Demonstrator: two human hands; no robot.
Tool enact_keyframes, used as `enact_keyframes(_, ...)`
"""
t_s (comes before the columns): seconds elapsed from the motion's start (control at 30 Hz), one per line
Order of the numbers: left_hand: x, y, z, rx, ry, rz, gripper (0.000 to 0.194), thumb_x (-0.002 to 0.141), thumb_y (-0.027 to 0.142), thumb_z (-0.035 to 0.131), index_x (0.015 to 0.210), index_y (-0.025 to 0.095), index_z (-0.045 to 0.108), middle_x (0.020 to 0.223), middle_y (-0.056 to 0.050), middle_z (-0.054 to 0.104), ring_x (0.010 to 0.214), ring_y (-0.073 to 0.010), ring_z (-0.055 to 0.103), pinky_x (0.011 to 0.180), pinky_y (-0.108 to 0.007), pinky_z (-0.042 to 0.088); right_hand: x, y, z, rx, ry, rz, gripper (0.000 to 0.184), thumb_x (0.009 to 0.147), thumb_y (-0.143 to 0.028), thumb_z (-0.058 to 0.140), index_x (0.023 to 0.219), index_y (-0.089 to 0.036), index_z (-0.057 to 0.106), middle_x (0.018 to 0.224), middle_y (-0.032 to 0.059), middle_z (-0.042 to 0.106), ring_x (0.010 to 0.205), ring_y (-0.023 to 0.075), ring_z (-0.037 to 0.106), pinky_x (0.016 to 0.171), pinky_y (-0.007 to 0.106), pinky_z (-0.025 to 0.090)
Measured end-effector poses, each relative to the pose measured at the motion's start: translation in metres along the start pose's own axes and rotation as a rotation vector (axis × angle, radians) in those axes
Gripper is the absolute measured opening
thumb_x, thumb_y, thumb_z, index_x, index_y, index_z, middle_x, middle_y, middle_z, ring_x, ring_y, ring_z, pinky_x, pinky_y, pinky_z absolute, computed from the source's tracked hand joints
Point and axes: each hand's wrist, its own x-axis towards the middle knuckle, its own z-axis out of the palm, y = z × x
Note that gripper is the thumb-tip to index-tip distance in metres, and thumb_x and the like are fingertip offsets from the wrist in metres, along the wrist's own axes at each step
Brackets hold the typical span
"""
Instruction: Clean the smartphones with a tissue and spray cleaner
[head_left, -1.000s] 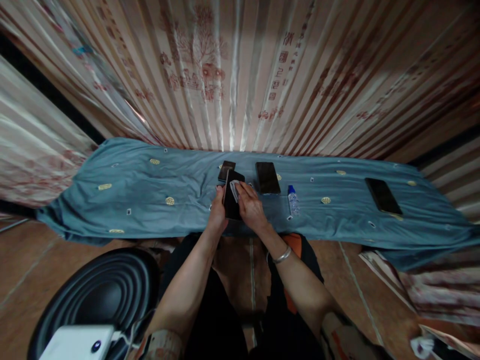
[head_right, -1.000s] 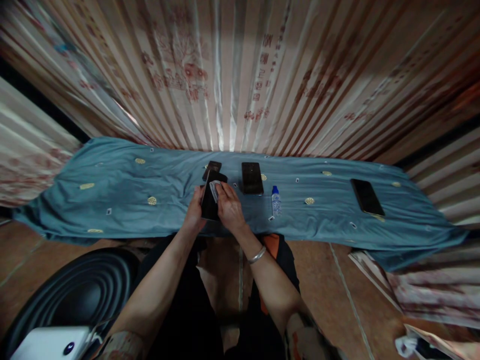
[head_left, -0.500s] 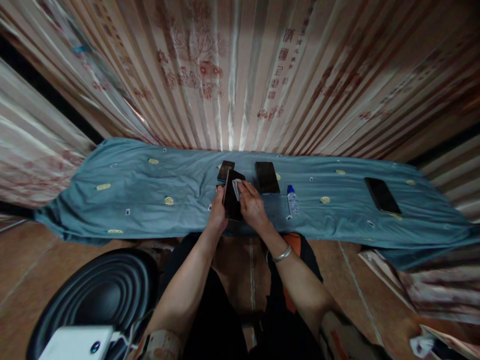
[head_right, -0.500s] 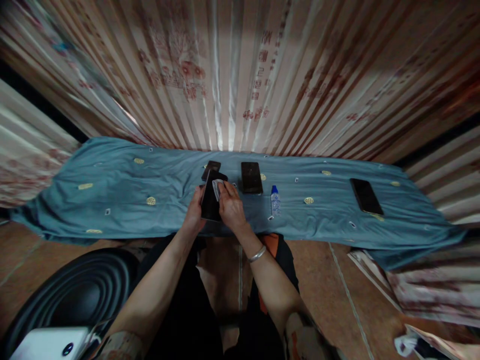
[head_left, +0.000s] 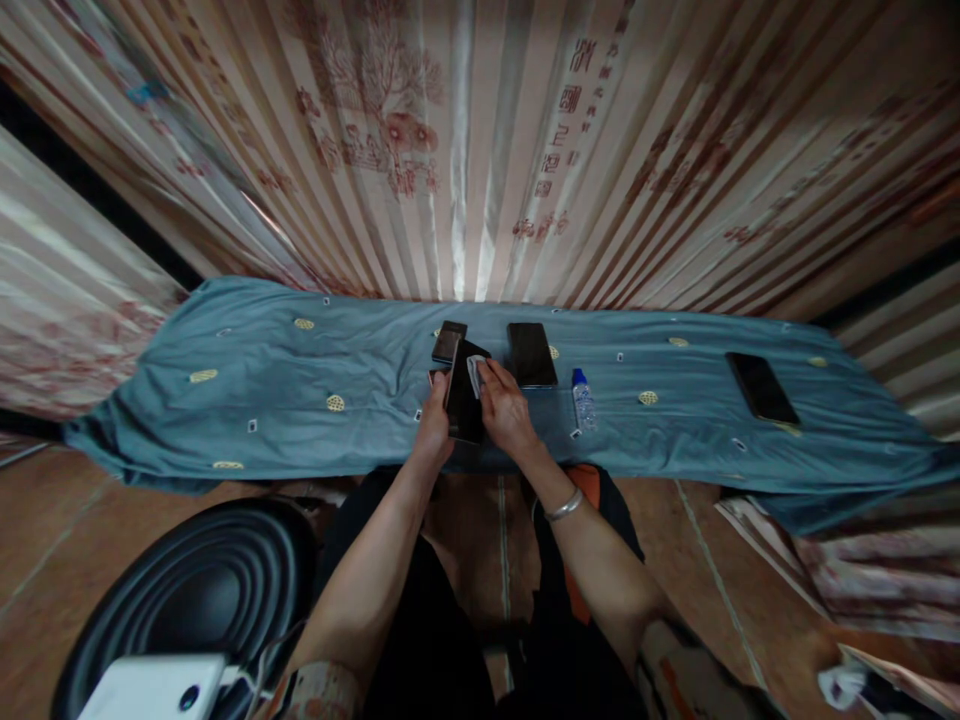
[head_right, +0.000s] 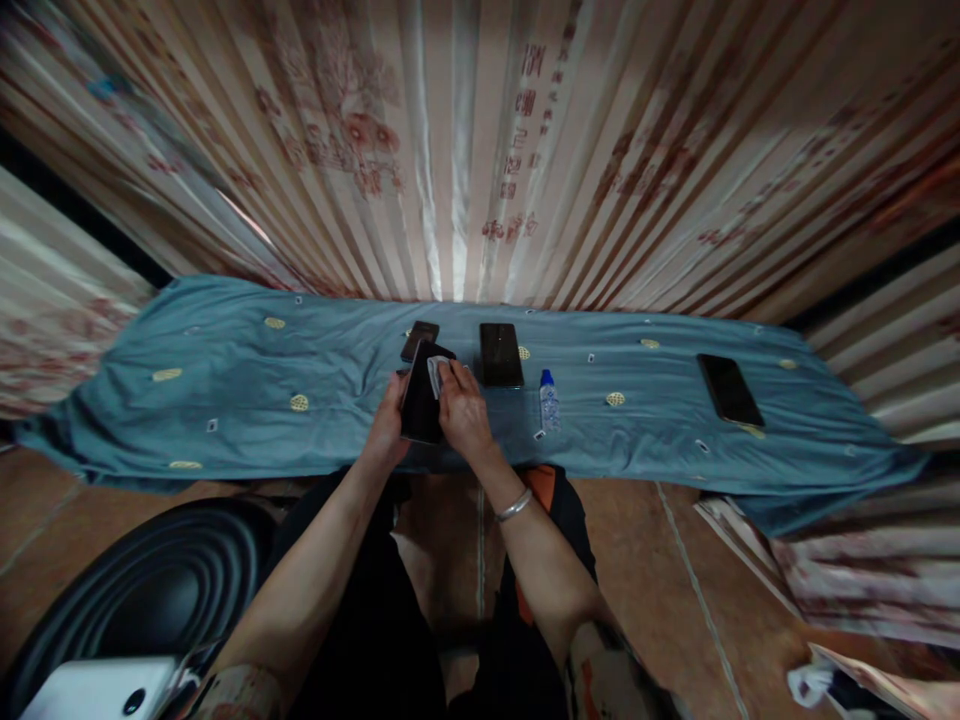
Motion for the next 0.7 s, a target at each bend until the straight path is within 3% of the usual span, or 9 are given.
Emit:
enact_keyframes(0.27,-0.002,-0.008,0.0,0.059,-0.065,-0.048,0.038,0.086,0.052,0.066,0.101,0.018,0.076,0.111,-0.009,0.078,0.127,-0.0276,0.062,0.109,-0.039,0.048,0.002,0.009,-0.003,-0.011,0.052,0.003,0.049,0.098,-0.02,0.037,0.142,-0.01,0.055,0.144,0.0187,0.057,0.138,0.0274,0.05,0.119,0.051,0.04)
enact_keyframes(0.7,-0.006,-0.017,0.0,0.151,-0.098,-0.019,0.06,0.07,0.064,0.076,0.105,0.016,0.077,0.121,-0.01,0.075,0.138,-0.0316,0.053,0.121,-0.042,0.034,0.004,0.005,-0.007,0.02,0.048,-0.044,0.05,0.099,-0.021,0.036,0.146,-0.014,0.052,0.148,0.0153,0.055,0.141,0.0258,0.048,0.121,0.05,0.039)
